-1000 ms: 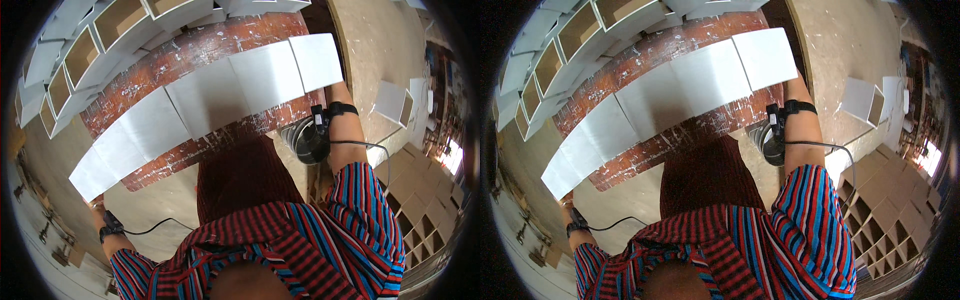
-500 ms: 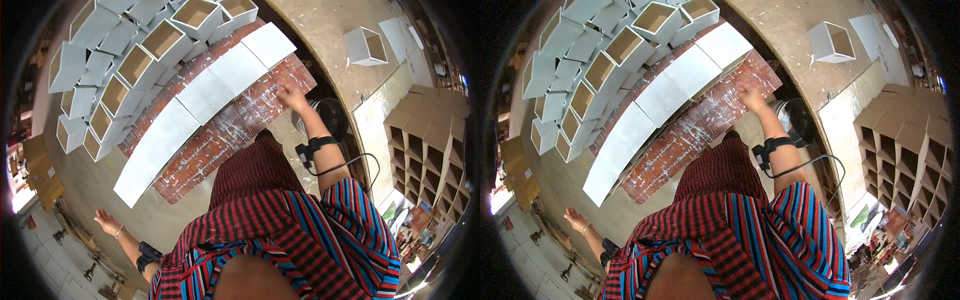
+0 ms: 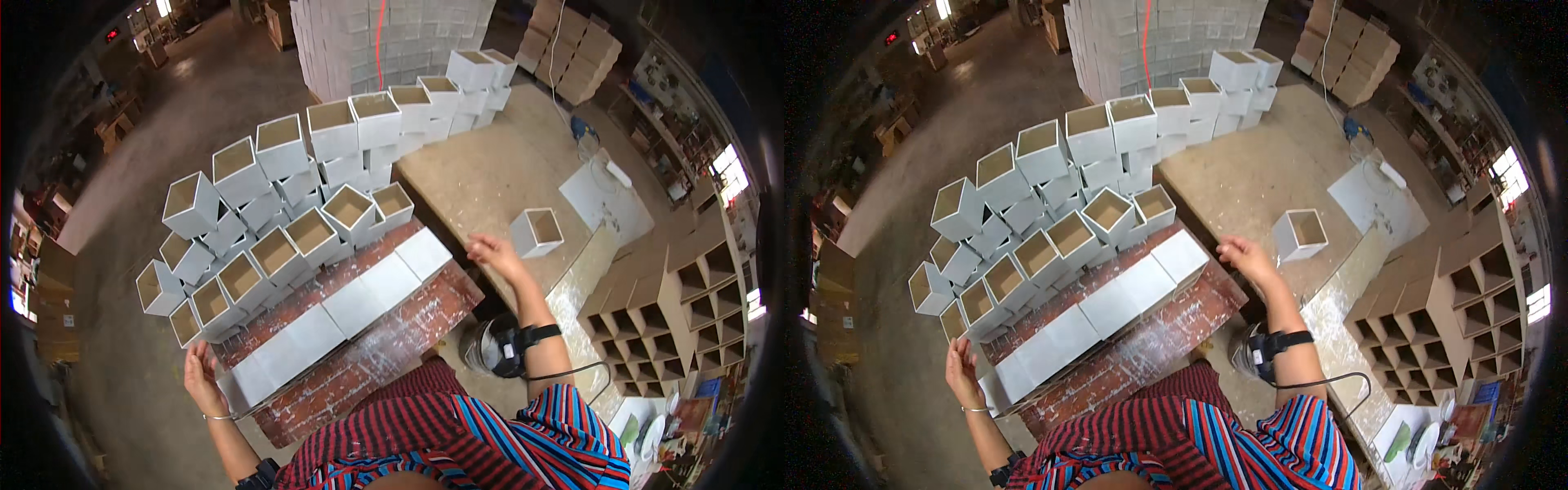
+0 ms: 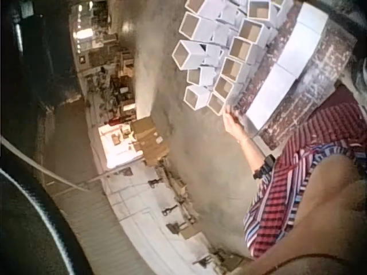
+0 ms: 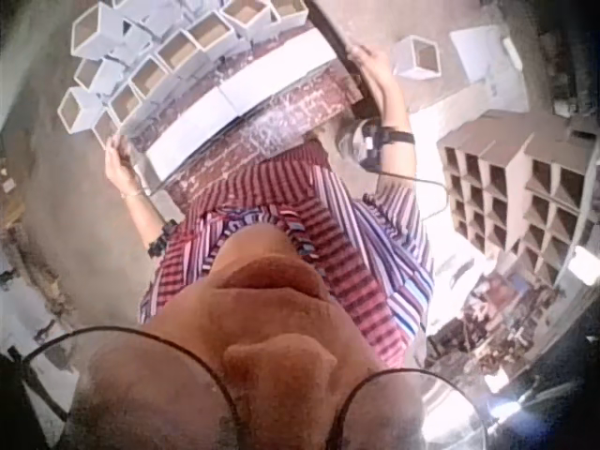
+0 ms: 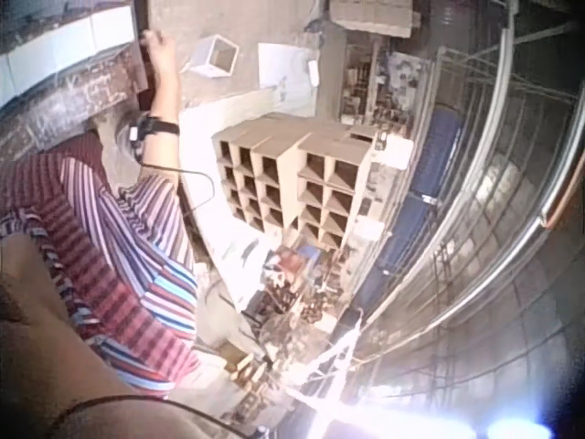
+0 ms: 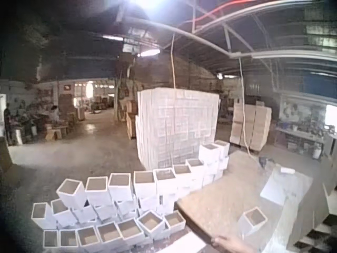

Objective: The recorder is seen organizing and stacking small white wooden boxes or drawer units onto a larger wooden structure.

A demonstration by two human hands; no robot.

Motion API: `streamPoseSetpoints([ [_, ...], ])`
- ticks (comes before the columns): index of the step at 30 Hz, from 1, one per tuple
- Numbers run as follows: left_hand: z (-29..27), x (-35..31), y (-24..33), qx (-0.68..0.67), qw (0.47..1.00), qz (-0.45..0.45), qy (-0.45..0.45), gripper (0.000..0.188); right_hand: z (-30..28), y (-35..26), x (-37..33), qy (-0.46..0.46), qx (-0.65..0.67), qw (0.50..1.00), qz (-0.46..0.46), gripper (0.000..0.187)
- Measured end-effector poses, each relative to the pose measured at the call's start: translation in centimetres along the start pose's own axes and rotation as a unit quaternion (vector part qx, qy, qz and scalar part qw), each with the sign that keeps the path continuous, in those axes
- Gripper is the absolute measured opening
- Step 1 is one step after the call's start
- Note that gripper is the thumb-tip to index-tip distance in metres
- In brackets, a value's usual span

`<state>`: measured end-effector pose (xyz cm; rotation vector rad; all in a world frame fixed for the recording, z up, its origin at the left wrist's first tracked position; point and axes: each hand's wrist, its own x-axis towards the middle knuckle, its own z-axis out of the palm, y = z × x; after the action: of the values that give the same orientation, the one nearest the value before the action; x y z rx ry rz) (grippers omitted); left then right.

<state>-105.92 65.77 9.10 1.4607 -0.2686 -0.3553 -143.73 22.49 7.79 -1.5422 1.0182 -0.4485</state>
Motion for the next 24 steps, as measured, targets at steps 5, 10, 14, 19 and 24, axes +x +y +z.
streamPoseSetpoints([
  [5, 4.3, -0.9, 1.3, 0.0, 1.0, -0.027, 0.005, 0.038, -7.5, -9.0, 6.7, 0.038, -0.061, 0.992, -0.1, 0.033],
  [10, 6.6, -1.3, 2.2, 0.04, 0.997, -0.044, 0.044, 0.042, -15.2, -14.8, 17.4, 0.135, -0.106, 0.971, -0.165, 0.039],
  [14, 9.1, -2.5, 1.6, 0.093, 0.987, -0.086, 0.096, 0.041, -22.0, -16.4, 29.2, 0.216, -0.19, 0.936, -0.202, 0.047],
  [19, 13.5, -3.7, -0.1, 0.116, 0.974, -0.149, 0.124, 0.039, -25.3, -19.1, 39.2, 0.278, -0.365, 0.871, -0.178, 0.056],
  [24, 18.8, -4.4, 0.3, 0.12, 0.969, -0.167, 0.139, 0.036, -26.2, -19.4, 46.0, 0.301, -0.447, 0.832, -0.133, 0.065],
])
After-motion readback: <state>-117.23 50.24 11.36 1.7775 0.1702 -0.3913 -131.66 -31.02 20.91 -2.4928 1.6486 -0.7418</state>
